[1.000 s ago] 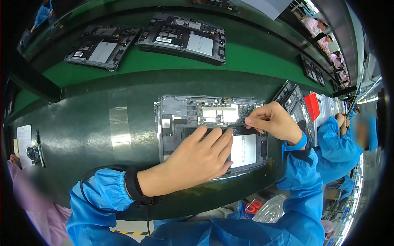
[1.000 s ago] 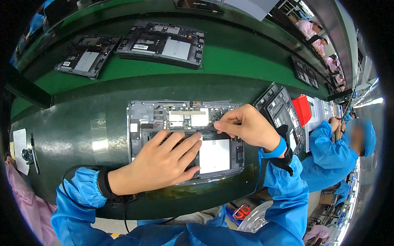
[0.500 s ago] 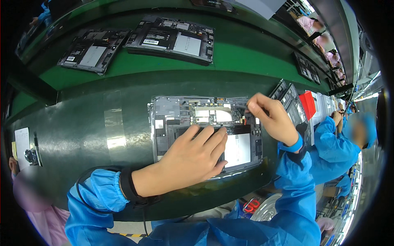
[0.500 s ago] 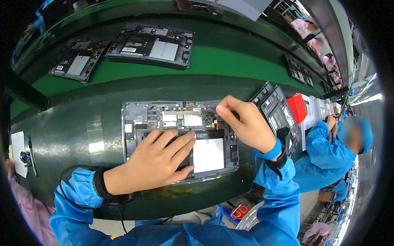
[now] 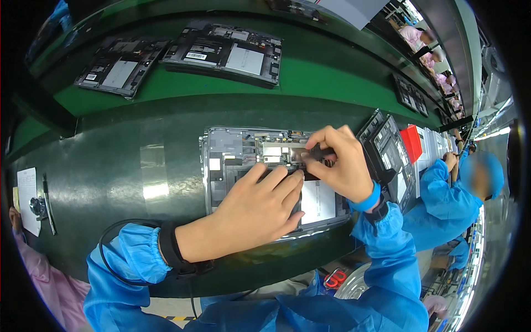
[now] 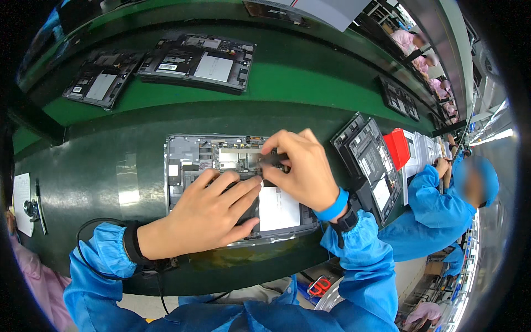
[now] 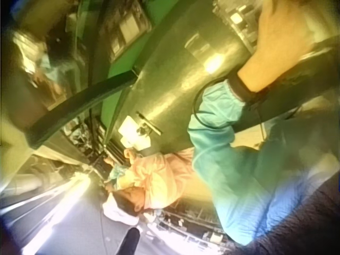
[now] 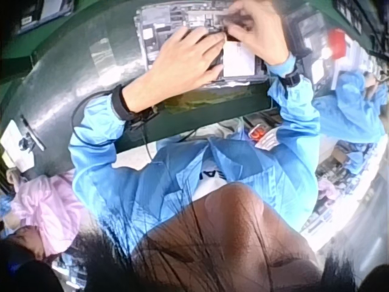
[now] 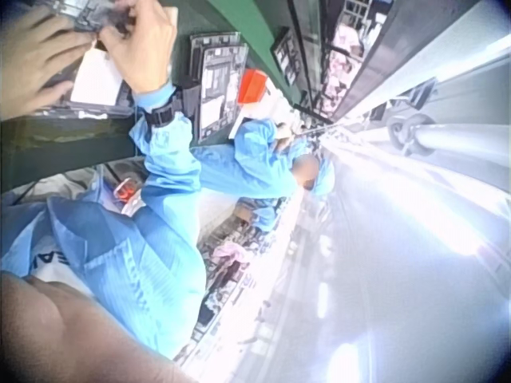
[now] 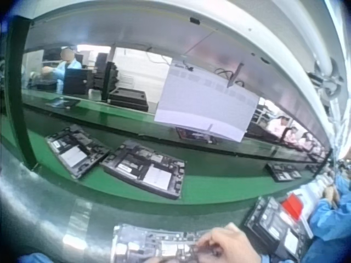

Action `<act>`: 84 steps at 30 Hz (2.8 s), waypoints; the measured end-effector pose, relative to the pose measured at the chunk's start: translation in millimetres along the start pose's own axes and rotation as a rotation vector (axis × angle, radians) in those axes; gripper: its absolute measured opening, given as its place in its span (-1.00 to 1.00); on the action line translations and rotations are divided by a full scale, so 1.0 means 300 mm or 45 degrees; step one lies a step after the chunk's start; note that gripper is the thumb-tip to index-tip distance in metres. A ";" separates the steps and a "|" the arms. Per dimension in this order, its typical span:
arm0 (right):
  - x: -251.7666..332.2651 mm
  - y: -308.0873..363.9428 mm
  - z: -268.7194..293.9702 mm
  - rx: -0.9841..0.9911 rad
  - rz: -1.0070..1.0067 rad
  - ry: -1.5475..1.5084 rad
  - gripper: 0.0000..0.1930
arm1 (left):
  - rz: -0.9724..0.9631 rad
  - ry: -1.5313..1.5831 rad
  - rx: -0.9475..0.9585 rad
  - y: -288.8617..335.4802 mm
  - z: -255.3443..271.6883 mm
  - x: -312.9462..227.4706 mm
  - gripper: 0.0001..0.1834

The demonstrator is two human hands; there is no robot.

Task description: Installing internal wiring and tape components into tablet computer chassis on an assembly line.

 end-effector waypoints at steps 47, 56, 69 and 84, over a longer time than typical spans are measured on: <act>0.084 0.785 -0.102 -0.497 -0.447 -1.386 -0.72 | -0.233 0.403 0.323 0.162 -0.019 -0.346 -0.78; 0.129 0.640 -0.112 -0.185 -0.267 -0.491 -0.75 | -0.568 -0.201 0.696 0.247 -0.094 -0.384 -0.54; 0.206 0.627 -0.075 -0.221 -0.135 -0.312 -0.65 | -0.521 -0.154 0.644 0.242 -0.101 -0.371 -0.57; -0.041 0.497 0.061 -0.667 -0.363 -0.851 -0.69 | -0.291 -0.019 0.367 0.010 0.098 -0.038 -0.39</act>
Point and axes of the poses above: each hand's wrist, its own y-axis away from the middle knuckle, its own z-axis out of the back of the hand, x = y × z, the point moved 7 cm from there along -y, towards the middle knuckle, and after that the axes turned 1 degree about -x, right-handed, at the moved point
